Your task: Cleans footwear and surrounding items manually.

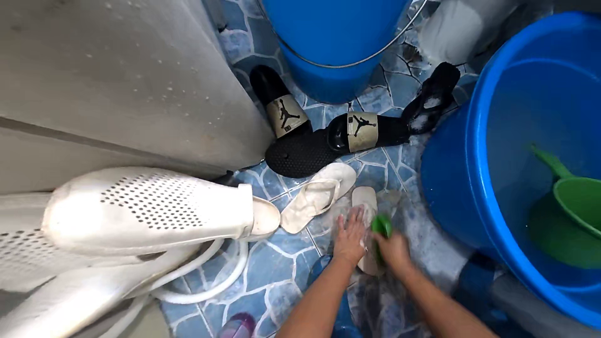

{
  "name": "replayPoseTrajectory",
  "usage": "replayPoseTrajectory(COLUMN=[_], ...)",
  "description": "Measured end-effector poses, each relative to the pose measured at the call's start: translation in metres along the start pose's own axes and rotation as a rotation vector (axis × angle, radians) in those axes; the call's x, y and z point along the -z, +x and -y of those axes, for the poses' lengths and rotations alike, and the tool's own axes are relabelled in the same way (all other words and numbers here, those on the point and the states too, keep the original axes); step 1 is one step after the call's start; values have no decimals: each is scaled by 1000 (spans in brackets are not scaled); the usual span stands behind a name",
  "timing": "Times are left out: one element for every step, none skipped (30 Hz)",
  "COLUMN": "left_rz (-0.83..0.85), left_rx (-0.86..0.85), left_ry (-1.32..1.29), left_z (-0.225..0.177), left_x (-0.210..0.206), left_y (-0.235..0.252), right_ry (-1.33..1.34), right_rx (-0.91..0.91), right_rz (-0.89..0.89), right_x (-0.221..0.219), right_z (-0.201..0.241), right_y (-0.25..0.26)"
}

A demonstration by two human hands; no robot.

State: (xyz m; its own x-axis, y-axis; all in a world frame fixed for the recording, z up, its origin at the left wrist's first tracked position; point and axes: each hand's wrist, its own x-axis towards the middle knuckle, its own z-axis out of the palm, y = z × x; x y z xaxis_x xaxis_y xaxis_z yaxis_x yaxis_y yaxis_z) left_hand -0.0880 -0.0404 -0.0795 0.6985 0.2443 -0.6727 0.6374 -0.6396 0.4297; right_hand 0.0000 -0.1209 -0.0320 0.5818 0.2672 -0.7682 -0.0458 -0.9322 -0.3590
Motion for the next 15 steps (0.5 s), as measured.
replayPoseTrajectory(left_rz=[-2,-14,-23,-20,-16,-12,-3,12,18,17,19,-5,-41,-49,-39], left_rx=[-2,7,17,21,15,5,-7,-10,-13,-14,-8,4,16,23,26], left_ry=[-9,-16,-12,3,21,36,44,48,47,36,19,-11,-26,-6,14], left_z=[0,0,1,2,2,2,2,1,1,2,3,3,4,5,6], left_x=[0,-1,-2,-3,-3,-1,1,2,2,3,4,5,6,8,10], left_y=[0,0,0,0,0,2,6,7,7,6,5,4,3,3,4], right_ry=[42,56,43,-2,-78,-146,-181,-176,-130,-30,71,144,171,152,100], right_rx=[52,91,113,118,112,74,18,-22,-32,-18,-3,-1,-2,4,26], right_rz=[-50,-78,-76,-38,25,92,137,153,151,125,84,41,0,-16,-9], right_x=[3,3,0,-4,-10,-16,-23,-27,-27,-23,-17,-13,-12,-14,-19], right_z=[19,28,24,6,-24,-52,-73,-83,-76,-55,-28,-4,9,10,-3], right_y=[16,26,26,16,-4,-27,-45,-54,-51,-39,-23,-7,3,4,-4])
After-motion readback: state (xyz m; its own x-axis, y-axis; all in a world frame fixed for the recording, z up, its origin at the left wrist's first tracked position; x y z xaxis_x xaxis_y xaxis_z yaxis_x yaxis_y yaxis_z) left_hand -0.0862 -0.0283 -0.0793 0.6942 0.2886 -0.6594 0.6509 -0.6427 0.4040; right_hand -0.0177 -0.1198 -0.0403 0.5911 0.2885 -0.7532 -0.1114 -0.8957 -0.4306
